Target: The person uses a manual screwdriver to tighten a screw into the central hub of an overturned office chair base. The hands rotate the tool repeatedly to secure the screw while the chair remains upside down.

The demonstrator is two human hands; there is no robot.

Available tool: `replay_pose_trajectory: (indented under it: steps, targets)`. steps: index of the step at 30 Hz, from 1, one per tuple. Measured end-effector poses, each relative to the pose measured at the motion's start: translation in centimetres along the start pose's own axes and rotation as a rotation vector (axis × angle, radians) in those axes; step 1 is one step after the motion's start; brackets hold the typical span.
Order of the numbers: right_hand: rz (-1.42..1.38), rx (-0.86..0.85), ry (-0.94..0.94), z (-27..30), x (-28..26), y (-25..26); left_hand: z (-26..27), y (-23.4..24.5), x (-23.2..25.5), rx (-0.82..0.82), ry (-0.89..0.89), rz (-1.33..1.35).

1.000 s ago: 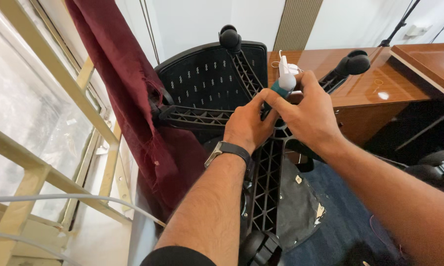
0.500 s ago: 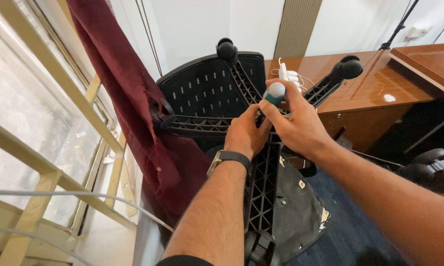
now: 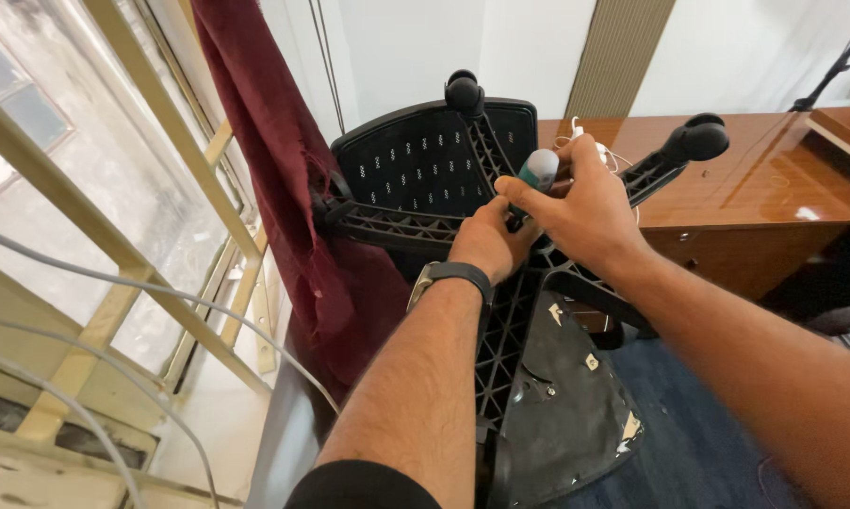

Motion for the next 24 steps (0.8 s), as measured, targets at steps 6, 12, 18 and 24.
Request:
replay_pose_trajectory:
  steps: [6, 12, 18, 24]
  targets:
    - [-0.100, 0.063, 0.089, 0.6, 0.0, -0.2, 1.5, -0.4, 0.7, 0.090, -0.232, -0.232]
    - [-0.141, 0.068, 0.195, 1.7, -0.1, -0.5, 0.9, -1.4, -0.2, 0.165, -0.415, -0.477]
    - [-0.073, -0.052, 0.200, 1.2, 0.2, -1.7, 0.3, -0.8, 0.6, 0.201, -0.590, -0.345]
    - [0.106, 0.036, 0.021, 0.4, 2.7, -2.9, -1.7, -0.2, -0.2, 0.092, -0.543, -0.251]
Point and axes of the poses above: each hand's wrist, its own z-axis away from the middle knuckle, its own y-axis out of the back of the hand, x = y × z, the point moved 10 cm from there along -z, towards the middle knuckle, and after that the axes turned 12 degrees about x, right-handed, at the moved point
